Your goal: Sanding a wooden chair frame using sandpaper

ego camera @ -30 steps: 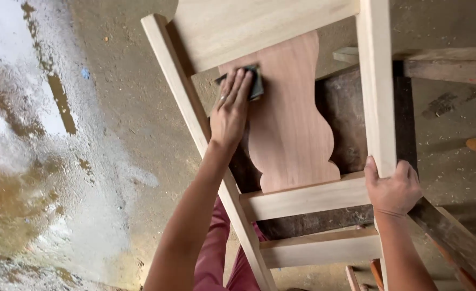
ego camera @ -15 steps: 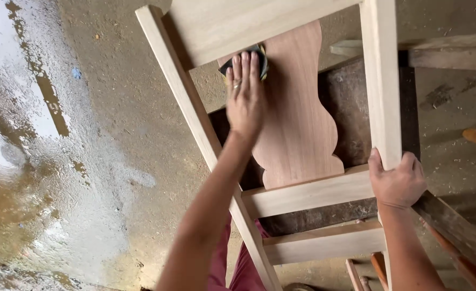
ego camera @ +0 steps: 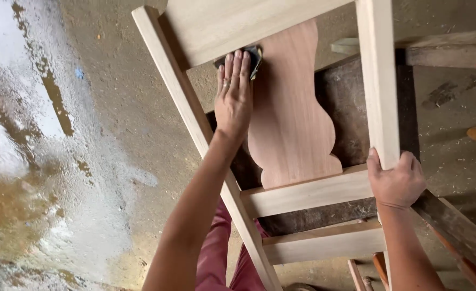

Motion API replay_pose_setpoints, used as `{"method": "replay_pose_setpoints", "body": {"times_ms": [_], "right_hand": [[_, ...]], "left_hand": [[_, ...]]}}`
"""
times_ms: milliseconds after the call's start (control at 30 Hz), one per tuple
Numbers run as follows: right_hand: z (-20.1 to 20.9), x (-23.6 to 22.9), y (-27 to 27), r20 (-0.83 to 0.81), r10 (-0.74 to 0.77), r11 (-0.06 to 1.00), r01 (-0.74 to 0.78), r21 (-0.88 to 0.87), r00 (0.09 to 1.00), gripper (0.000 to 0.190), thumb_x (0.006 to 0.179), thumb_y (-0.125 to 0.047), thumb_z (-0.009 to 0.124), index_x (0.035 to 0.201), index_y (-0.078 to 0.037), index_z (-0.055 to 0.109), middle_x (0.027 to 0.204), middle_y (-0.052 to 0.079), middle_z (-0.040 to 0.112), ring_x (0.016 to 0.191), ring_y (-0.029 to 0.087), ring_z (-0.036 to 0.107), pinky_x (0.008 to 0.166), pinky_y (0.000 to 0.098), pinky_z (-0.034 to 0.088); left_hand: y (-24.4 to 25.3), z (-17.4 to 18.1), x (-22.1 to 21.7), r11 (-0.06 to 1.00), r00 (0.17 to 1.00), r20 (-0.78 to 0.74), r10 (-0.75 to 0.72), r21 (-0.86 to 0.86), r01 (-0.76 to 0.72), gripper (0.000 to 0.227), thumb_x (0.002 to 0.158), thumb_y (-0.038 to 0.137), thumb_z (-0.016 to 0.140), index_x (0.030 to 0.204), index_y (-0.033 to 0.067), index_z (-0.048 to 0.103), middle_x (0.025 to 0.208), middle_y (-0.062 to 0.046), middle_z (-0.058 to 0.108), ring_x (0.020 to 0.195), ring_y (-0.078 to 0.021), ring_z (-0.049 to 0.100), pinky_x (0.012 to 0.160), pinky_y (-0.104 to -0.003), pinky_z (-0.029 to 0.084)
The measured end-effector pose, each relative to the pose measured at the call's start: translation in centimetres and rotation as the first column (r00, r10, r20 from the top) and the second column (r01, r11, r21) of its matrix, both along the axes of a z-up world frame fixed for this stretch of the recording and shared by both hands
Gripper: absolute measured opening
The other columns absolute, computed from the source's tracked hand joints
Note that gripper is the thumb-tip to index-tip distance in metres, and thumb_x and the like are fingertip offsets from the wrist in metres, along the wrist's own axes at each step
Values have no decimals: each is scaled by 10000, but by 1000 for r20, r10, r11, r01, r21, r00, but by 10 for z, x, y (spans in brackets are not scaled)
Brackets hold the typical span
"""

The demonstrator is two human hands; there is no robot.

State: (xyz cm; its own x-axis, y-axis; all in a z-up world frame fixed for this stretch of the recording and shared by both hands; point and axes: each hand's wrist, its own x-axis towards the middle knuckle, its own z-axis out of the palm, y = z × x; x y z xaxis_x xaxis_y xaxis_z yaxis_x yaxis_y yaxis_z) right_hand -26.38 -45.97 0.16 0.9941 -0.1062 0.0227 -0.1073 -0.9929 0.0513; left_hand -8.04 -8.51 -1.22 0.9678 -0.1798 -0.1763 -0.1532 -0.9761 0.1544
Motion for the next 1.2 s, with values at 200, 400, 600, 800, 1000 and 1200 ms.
{"method": "replay_pose_setpoints", "body": {"times_ms": [200,400,600,800,1000,1200], "right_hand": [[2,2,4,15,3,1000,-2,-31,1000,602,1077,-563,737,931,7,609,796,136,631,731,292,676,575,383,517],[-9,-6,-7,5,17,1000,-17,-12,1000,600,1066,-521,819,913,5,574,778,131,591,690,293,629,533,389,457],[-7,-4,-5,-15,2,1000,-2,-18,1000,570,1062,-503,823,948,6,595,834,149,644,723,318,662,560,411,486],[-2,1,-1,-23,-9,1000,9,-26,1000,579,1051,-496,840,921,-5,561,794,151,610,700,326,649,561,420,468],[-5,-1,-9,-6,33,998,-32,45,999,611,1079,-523,802,914,12,557,729,132,535,636,301,585,534,398,432],[-1,3,-4,-34,-16,1000,16,12,999,587,1080,-537,786,899,-17,583,773,111,613,677,259,629,535,362,444]], "left_hand": [[-86,-25,16,960,929,250,271,-137,-243,970,769,-318,359,1652,29,159,1729,-120,154,1631,-346,123,1385,-605,232],[-86,16,45,985,993,-100,-70,149,84,595,1168,40,570,1614,14,177,1675,-194,172,1570,-329,166,1318,-474,152],[9,-2,-3,994,999,-12,-37,103,38,935,815,-326,477,1621,51,192,1703,-100,250,1597,-242,247,1360,-396,214],[-92,-46,26,939,954,63,292,-207,-274,449,1106,99,255,1533,-21,321,1597,-191,419,1484,-252,474,1221,-329,473],[-83,34,52,978,947,-276,-164,84,193,769,992,-166,435,1642,33,76,1721,-140,79,1586,-278,59,1323,-431,51],[25,-19,-18,983,974,204,103,-168,-69,687,1035,-202,506,1616,89,286,1665,-127,334,1574,-280,302,1331,-496,342]]}}
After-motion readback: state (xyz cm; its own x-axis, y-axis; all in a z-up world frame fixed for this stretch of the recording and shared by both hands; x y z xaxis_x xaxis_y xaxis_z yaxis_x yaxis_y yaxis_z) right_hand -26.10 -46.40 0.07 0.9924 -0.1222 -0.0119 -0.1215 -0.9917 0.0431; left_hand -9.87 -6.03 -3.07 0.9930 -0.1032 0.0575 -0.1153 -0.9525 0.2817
